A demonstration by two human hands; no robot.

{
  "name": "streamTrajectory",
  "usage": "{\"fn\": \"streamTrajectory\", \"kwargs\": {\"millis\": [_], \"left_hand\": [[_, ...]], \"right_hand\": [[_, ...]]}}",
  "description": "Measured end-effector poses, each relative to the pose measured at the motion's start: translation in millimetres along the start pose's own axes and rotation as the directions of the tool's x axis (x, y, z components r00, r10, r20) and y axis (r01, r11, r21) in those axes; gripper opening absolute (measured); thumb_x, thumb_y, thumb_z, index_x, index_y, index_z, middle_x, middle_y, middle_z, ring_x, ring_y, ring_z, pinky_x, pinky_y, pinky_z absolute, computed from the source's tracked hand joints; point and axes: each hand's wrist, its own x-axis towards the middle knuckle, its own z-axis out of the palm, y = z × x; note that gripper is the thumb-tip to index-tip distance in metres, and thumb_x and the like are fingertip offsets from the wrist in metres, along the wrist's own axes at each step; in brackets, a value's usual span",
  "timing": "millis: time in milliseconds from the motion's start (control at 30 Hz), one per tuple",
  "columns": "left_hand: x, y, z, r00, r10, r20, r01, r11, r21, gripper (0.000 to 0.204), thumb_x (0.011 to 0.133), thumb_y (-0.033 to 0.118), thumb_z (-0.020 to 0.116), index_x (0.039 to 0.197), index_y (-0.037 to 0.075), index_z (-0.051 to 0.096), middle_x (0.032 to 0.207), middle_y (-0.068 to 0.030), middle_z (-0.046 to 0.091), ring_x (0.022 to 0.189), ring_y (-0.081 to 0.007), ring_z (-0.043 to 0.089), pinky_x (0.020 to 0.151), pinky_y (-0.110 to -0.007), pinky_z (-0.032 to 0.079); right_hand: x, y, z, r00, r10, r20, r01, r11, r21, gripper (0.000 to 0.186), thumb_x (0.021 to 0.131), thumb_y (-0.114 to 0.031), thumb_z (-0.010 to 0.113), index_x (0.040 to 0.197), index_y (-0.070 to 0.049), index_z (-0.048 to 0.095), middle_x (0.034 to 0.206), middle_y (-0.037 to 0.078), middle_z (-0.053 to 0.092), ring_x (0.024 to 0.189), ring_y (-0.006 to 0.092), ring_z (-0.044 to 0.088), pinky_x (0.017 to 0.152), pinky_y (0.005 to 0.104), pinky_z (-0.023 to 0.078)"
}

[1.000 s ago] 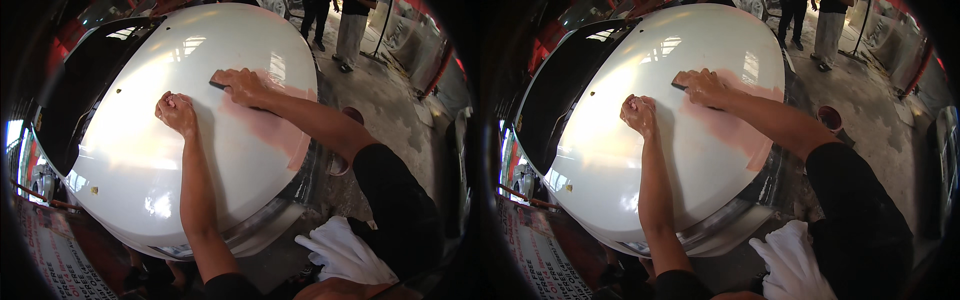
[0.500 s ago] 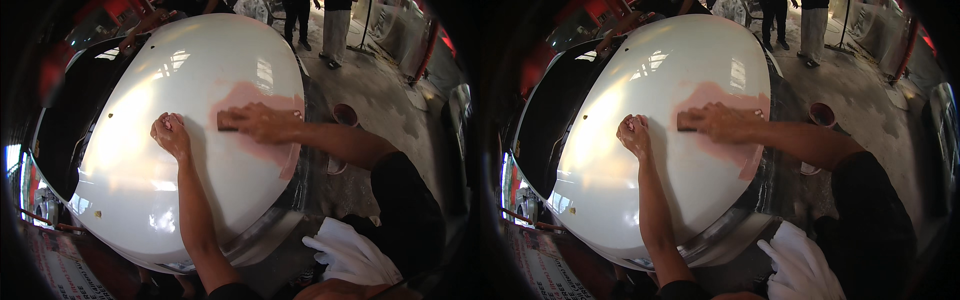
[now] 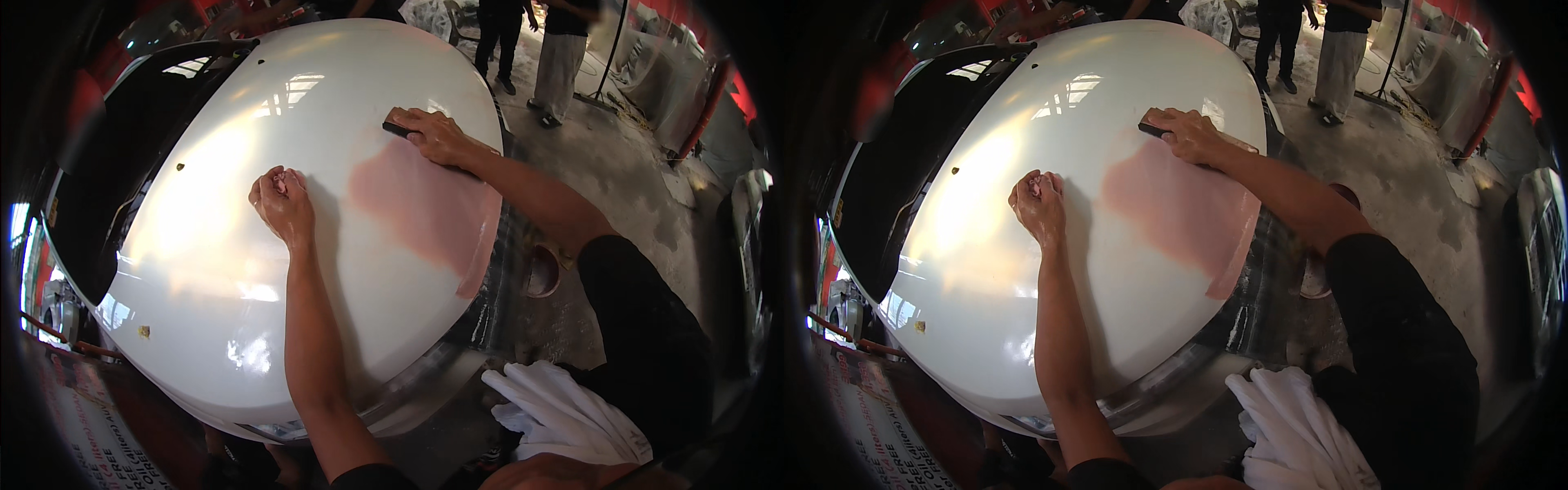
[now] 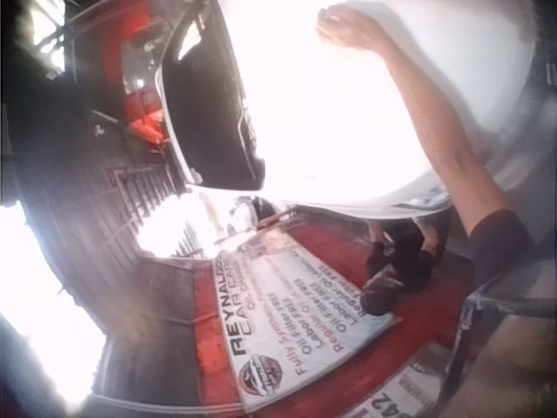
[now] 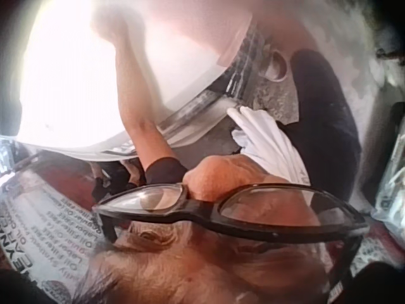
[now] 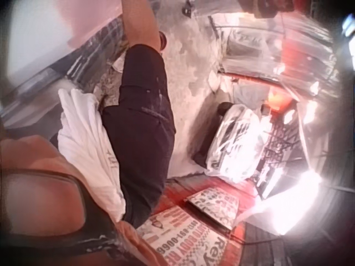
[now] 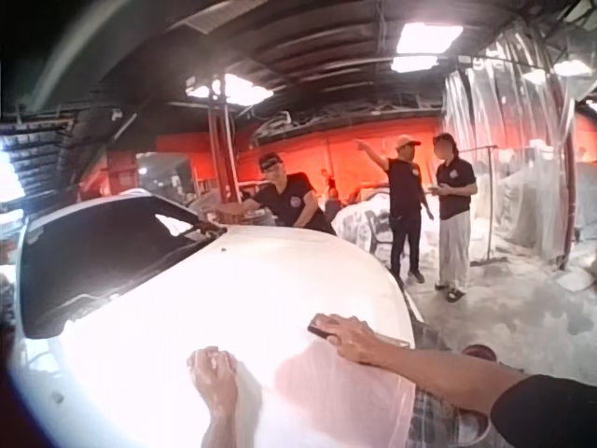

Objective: The person sands the white car hood with a sanding block and a pink cloth, repeatedly dipping the block into a pink bucket of water. The person wipes the hood surface and continues sanding different areas.

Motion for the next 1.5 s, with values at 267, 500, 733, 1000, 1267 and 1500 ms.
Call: {"fn": "streamTrajectory", "kwargs": {"millis": [267, 500, 733, 1000, 1267, 1500], "left_hand": [[13.3, -27.5, -11.2, 0.991, 0.125, -0.055, -0.117, 0.985, 0.125, 0.023, 0.097, 0.019, 0.062, 0.109, 0.003, 0.072, 0.116, -0.0116, 0.067, 0.119, -0.0233, 0.058, 0.096, -0.040, 0.051], [17.4, -33.7, -44.4, 0.993, 0.101, -0.065, -0.074, 0.943, 0.325, 0.024, 0.097, 0.019, 0.062, 0.113, 0.006, 0.074, 0.124, -0.0111, 0.064, 0.119, -0.0253, 0.057, 0.099, -0.041, 0.049], [8.0, -10.9, -10.9, 0.992, 0.124, -0.008, -0.110, 0.907, 0.407, 0.024, 0.098, 0.018, 0.060, 0.114, 0.007, 0.074, 0.124, -0.0099, 0.066, 0.128, -0.0269, 0.054, 0.101, -0.042, 0.049], [5.9, -12.3, -23.4, 0.995, 0.076, -0.057, -0.049, 0.923, 0.381, 0.024, 0.099, 0.019, 0.058, 0.115, 0.013, 0.075, 0.127, -0.0113, 0.066, 0.132, -0.0306, 0.053, 0.103, -0.046, 0.050], [7.9, -34.1, -32.3, 0.989, 0.133, -0.067, -0.091, 0.895, 0.436, 0.024, 0.097, 0.017, 0.060, 0.115, 0.014, 0.075, 0.131, -0.0137, 0.065, 0.129, -0.0346, 0.056, 0.101, -0.046, 0.052], [5.5, -15.6, -15.8, 0.985, 0.170, -0.035, -0.139, 0.893, 0.428, 0.025, 0.096, 0.018, 0.059, 0.115, 0.014, 0.076, 0.130, -0.0144, 0.067, 0.128, -0.0355, 0.056, 0.101, -0.047, 0.052]], "right_hand": [[-39.1, 6.8, 8.1, 0.999, -0.017, -0.052, 0.009, 0.988, -0.154, 0.042, 0.101, -0.019, 0.059, 0.143, -0.018, 0.059, 0.140, 0.016, 0.060, 0.115, 0.0483, 0.062, 0.100, 0.0545, 0.051], [-188.5, -43.8, 57.2, 0.954, -0.279, -0.113, 0.272, 0.960, -0.068, 0.057, 0.093, -0.010, 0.073, 0.149, -0.016, 0.060, 0.154, 0.018, 0.054, 0.132, 0.0400, 0.057, 0.111, 0.0489, 0.045], [-11.4, -2.3, 9.3, 0.997, -0.034, -0.074, 0.021, 0.984, -0.174, 0.049, 0.098, -0.019, 0.063, 0.147, -0.017, 0.061, 0.139, 0.019, 0.063, 0.118, 0.0446, 0.062, 0.106, 0.0495, 0.048], [-67.6, -41.4, 33.6, 0.982, -0.188, 0.005, 0.187, 0.974, -0.125, 0.054, 0.098, -0.017, 0.065, 0.152, -0.021, 0.058, 0.153, 0.026, 0.054, 0.130, 0.0422, 0.059, 0.114, 0.0450, 0.044], [-150.2, -64.7, 55.9, 0.856, -0.515, 0.046, 0.512, 0.834, -0.205, 0.058, 0.095, -0.014, 0.068, 0.152, -0.009, 0.055, 0.150, 0.031, 0.052, 0.129, 0.0479, 0.057, 0.107, 0.0536, 0.048], [8.3, -69.7, 46.1, 0.957, -0.289, 0.025, 0.287, 0.930, -0.228, 0.056, 0.098, -0.014, 0.064, 0.152, -0.012, 0.051, 0.138, 0.027, 0.060, 0.121, 0.0493, 0.060, 0.103, 0.0534, 0.050]]}}
